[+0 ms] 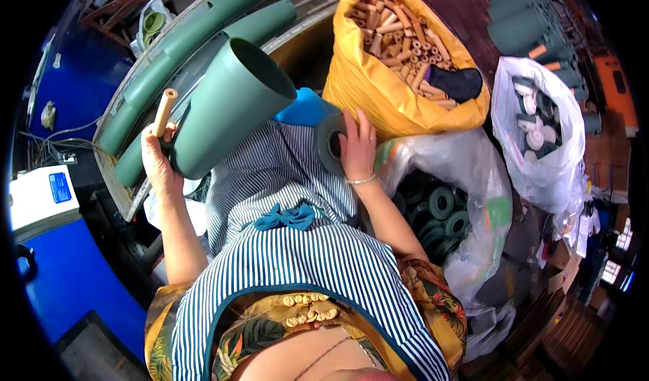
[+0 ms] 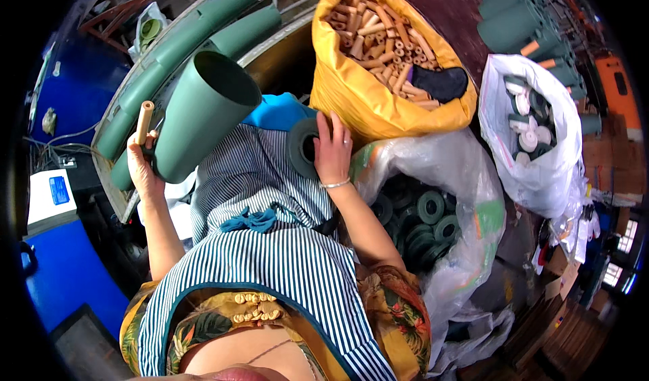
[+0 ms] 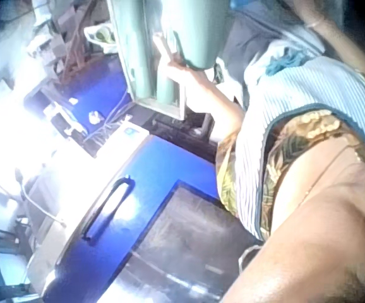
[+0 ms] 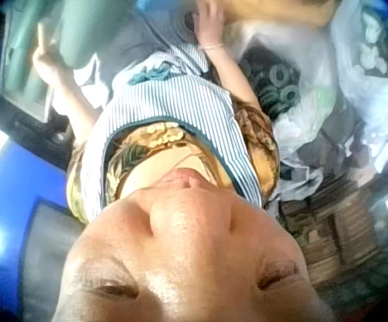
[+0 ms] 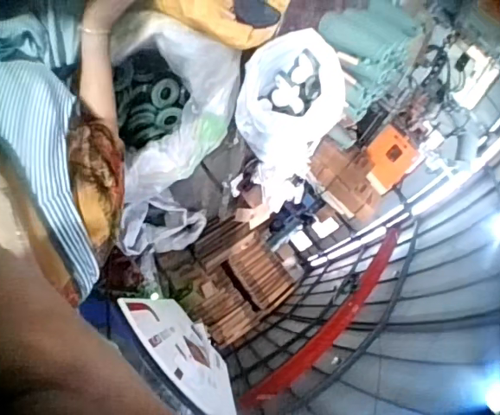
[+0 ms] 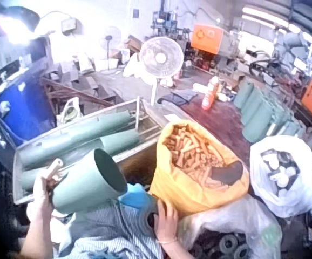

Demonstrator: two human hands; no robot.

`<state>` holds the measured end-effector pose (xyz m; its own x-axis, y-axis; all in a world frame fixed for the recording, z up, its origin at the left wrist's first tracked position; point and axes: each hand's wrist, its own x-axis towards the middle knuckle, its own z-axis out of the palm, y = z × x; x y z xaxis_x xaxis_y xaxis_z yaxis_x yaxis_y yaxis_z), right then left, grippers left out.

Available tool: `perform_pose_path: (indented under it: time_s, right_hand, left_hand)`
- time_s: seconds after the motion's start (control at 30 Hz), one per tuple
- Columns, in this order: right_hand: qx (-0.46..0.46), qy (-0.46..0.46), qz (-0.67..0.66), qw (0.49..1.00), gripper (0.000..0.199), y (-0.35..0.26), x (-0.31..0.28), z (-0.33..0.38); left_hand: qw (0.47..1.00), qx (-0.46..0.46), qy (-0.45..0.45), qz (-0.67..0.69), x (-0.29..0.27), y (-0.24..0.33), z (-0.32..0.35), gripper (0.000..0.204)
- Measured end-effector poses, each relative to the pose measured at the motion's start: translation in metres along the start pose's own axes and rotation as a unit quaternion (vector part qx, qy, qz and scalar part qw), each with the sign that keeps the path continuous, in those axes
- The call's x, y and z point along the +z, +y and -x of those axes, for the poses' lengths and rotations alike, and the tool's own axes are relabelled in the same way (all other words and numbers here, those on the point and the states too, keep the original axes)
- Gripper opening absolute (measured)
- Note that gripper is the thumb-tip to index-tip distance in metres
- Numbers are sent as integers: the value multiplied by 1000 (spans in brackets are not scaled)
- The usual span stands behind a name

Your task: The person assembles green kettles by hand by picking up plastic kettle bodies from a bin, inserting wooden handles and purple components, and placing the assembled units on a rack.

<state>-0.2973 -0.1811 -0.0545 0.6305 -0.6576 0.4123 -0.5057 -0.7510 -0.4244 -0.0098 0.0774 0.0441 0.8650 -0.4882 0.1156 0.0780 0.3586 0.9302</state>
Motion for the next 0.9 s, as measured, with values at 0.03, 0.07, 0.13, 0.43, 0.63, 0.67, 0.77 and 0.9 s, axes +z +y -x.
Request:
perform_pose_path:
  time_s: [0.03,0.07,0.13,0.43,0.63,0.67,0.77,0.9]
  right_hand:
    - [-54,26,-25,998,43,-2,-3,1]
    - [-110,48,-51,991,38,-2,-5,4]
    - [-150,-76,-120,978,39,-2,-10,19]
    - [73,-82,-294,949,45,-53,-24,-21]
    - [-44,-27,-380,923,49,-114,-70,-63]
    - [-55,-5,-363,930,50,-117,-72,-61]
    - [-83,36,-339,937,55,-118,-77,-55]
    - [-187,50,-305,933,59,-112,-95,-42]
  left_hand:
    - [1000,14,4,-18,-11,3,1,52]
    - [999,21,16,-43,-22,4,6,44]
    - [991,-26,72,-113,-24,6,17,35]
    - [993,-15,22,-112,-1,-5,34,35]
    - [996,26,-33,-72,15,12,30,33]
    - [998,29,-41,-44,19,16,29,33]
    - [995,7,-59,-78,24,26,21,36]
    - [979,-150,-112,-76,23,39,-6,35]
